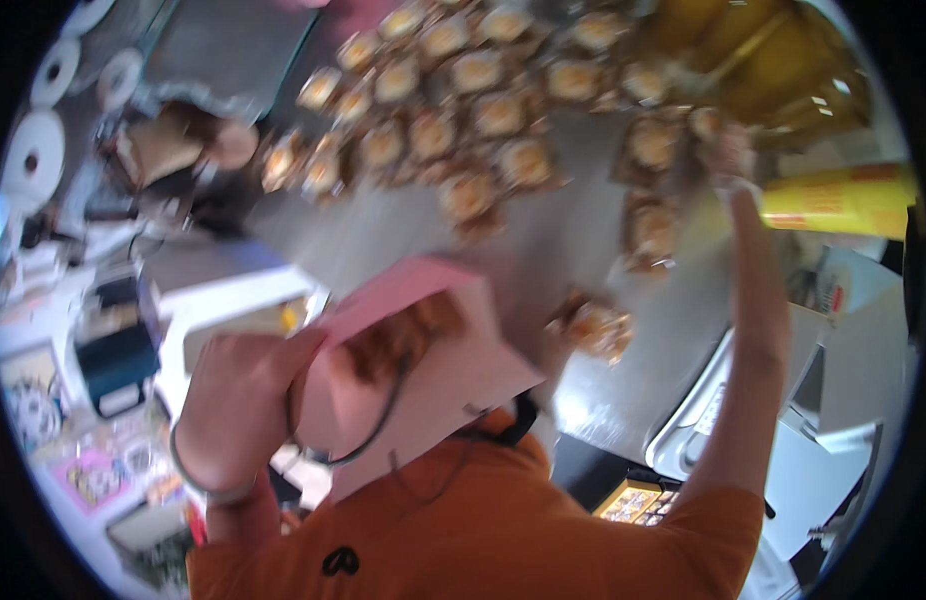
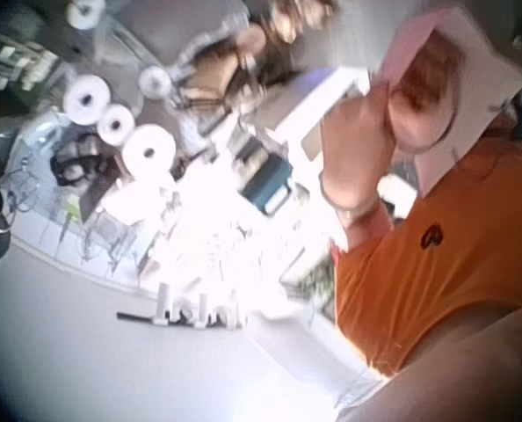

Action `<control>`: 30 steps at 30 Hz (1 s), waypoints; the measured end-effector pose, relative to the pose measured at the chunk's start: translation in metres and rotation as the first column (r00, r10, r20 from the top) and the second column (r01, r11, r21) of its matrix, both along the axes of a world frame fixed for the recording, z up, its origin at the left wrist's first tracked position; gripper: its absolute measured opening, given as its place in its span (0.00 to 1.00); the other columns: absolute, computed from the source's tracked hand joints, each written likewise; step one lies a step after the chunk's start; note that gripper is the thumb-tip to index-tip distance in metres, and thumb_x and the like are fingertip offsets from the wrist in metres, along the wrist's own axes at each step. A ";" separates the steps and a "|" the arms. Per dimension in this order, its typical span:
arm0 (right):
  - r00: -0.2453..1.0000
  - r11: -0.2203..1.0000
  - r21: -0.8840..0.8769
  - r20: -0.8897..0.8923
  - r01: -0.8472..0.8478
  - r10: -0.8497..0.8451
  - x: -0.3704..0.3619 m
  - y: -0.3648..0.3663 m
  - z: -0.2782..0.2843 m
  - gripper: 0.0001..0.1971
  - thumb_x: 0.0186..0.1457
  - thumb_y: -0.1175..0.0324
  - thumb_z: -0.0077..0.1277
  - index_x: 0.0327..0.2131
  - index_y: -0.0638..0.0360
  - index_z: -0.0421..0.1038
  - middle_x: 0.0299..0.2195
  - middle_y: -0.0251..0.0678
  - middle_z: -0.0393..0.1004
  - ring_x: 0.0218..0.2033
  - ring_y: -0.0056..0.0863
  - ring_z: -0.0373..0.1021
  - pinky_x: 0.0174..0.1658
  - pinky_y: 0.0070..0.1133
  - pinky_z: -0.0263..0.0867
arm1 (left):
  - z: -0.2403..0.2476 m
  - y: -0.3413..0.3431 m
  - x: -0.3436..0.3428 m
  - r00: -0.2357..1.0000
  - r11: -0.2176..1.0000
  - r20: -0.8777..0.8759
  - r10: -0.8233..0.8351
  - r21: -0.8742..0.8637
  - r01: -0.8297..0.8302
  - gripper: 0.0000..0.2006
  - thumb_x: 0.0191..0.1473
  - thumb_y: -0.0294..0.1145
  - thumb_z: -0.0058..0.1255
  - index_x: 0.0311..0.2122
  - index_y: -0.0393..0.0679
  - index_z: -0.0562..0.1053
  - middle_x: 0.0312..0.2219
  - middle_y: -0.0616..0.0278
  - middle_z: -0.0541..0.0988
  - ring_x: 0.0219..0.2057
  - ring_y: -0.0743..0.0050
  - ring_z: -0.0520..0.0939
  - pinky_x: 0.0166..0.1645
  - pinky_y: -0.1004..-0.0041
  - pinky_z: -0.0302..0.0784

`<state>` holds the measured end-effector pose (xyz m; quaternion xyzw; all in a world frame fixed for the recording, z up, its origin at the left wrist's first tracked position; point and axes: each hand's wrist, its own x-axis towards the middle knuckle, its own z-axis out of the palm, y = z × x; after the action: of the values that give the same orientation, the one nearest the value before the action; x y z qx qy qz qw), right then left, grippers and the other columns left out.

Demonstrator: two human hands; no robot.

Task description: The person places individually wrapped pastries into a partitioned box and then bags several loose pastries into a paper shopping bag.

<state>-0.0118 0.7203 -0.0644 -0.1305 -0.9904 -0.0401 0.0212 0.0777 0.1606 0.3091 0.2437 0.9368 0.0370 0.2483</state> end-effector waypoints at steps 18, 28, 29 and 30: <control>0.990 0.930 -0.344 -0.094 -0.129 0.102 -0.056 -0.074 0.048 0.38 0.44 0.55 0.60 0.56 0.64 0.59 0.52 0.54 0.65 0.52 0.47 0.64 0.53 0.33 0.60 | -0.001 -0.003 0.000 0.972 0.981 -0.133 -0.192 -0.065 0.184 0.13 0.38 0.26 0.52 0.33 0.35 0.77 0.20 0.52 0.78 0.22 0.52 0.79 0.26 0.66 0.73; 0.994 0.936 -0.336 -0.005 -0.103 0.107 -0.118 -0.043 0.003 0.39 0.35 0.55 0.62 0.54 0.56 0.63 0.43 0.49 0.74 0.45 0.44 0.71 0.48 0.31 0.66 | 0.002 0.000 0.008 0.986 0.982 -0.094 -0.137 -0.145 0.122 0.12 0.39 0.24 0.52 0.34 0.35 0.77 0.18 0.54 0.77 0.19 0.57 0.79 0.23 0.69 0.72; 0.995 0.934 -0.348 0.033 -0.074 0.091 -0.120 -0.040 0.000 0.38 0.36 0.54 0.61 0.53 0.57 0.65 0.43 0.49 0.75 0.46 0.44 0.71 0.48 0.31 0.66 | 0.002 0.001 0.009 0.980 0.980 -0.124 -0.153 -0.143 0.135 0.12 0.40 0.24 0.52 0.34 0.36 0.77 0.18 0.54 0.77 0.19 0.58 0.79 0.23 0.69 0.72; 0.995 0.932 -0.359 0.071 -0.044 0.074 -0.121 -0.035 -0.001 0.37 0.36 0.53 0.61 0.52 0.57 0.66 0.43 0.49 0.75 0.46 0.44 0.71 0.48 0.31 0.66 | 0.003 0.001 0.009 0.976 0.980 -0.142 -0.164 -0.134 0.145 0.11 0.41 0.24 0.52 0.34 0.36 0.77 0.18 0.54 0.77 0.18 0.58 0.79 0.23 0.69 0.72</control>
<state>-0.1329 0.6851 -0.0652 -0.1005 -0.9847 0.1357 -0.0432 0.0865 0.1617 0.3118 0.3024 0.9316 -0.0587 0.1928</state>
